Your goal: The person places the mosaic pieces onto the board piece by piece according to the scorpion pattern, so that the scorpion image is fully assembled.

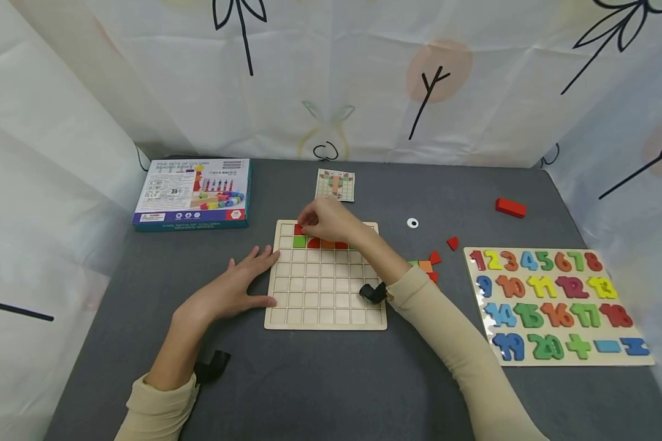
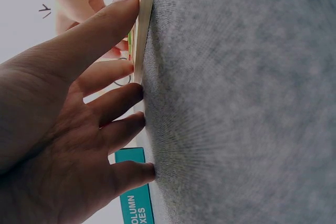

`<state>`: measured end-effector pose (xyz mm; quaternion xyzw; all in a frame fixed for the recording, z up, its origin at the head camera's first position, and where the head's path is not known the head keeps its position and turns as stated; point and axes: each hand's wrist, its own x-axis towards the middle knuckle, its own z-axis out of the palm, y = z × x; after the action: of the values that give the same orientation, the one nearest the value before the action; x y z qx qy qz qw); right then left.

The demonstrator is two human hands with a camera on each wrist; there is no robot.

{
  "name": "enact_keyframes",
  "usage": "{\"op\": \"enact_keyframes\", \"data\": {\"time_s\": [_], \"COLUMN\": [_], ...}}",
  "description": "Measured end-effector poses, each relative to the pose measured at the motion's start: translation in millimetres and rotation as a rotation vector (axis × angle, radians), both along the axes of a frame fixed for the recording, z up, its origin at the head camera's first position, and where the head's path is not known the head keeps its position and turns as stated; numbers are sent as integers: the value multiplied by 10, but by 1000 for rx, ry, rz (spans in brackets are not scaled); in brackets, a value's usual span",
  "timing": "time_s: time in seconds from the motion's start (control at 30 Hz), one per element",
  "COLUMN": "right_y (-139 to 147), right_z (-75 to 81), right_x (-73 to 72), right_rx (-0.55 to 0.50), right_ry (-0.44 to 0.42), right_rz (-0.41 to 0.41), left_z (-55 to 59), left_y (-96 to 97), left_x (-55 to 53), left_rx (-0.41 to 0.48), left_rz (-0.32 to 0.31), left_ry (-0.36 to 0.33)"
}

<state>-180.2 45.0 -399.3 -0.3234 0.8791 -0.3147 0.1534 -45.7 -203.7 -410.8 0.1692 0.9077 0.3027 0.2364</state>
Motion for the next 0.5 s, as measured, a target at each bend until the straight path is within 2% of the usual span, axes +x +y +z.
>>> {"op": "enact_keyframes", "data": {"time_s": [0.23, 0.5], "right_y": [227, 689], "right_z": [22, 72], "right_x": [61, 190], "right_rx": [-26, -40], "right_ry": [-12, -4], "right_rz": [-19, -59], "left_z": [0, -3], "left_y": [1, -3], "left_x": [0, -3], "left_rx": [-2, -10], "left_rz": [4, 5], "left_ry": [1, -3]}}
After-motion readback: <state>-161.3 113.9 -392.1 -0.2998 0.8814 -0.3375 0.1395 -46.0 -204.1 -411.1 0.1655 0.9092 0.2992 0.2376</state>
